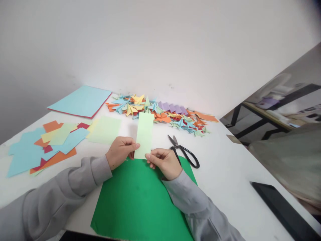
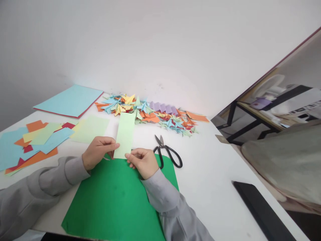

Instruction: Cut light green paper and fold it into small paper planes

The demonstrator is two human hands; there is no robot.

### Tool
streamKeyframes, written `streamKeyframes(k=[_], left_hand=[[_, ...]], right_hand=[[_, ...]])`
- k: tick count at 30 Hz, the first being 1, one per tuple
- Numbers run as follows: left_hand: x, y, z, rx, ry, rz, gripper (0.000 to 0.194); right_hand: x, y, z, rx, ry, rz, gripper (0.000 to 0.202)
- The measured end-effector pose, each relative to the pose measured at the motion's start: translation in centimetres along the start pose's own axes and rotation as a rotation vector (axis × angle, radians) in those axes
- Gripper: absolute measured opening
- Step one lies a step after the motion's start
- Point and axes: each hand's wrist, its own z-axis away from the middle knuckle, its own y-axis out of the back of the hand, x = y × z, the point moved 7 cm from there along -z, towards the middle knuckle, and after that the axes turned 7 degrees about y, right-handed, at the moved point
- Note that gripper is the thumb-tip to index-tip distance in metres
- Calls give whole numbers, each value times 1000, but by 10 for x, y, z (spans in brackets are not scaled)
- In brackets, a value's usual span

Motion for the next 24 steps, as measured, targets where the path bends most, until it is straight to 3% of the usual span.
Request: streamKeyframes(k=[5,11,19,24], left_hand=[[2,-7,4,-119,31,1,29],[-14,-33,10,-331,131,14,28],[-17,-41,13,-303,40,-159,24],[-21,-45,17,-339,165,-8,27]], right_hand=[[3,-6,-1,-105,6,-87,29],[17,-2,-2,2,-17,-277,24],[23,-6,3,67,-77,-290,26],[17,-8,7,129,-111,-383,24]])
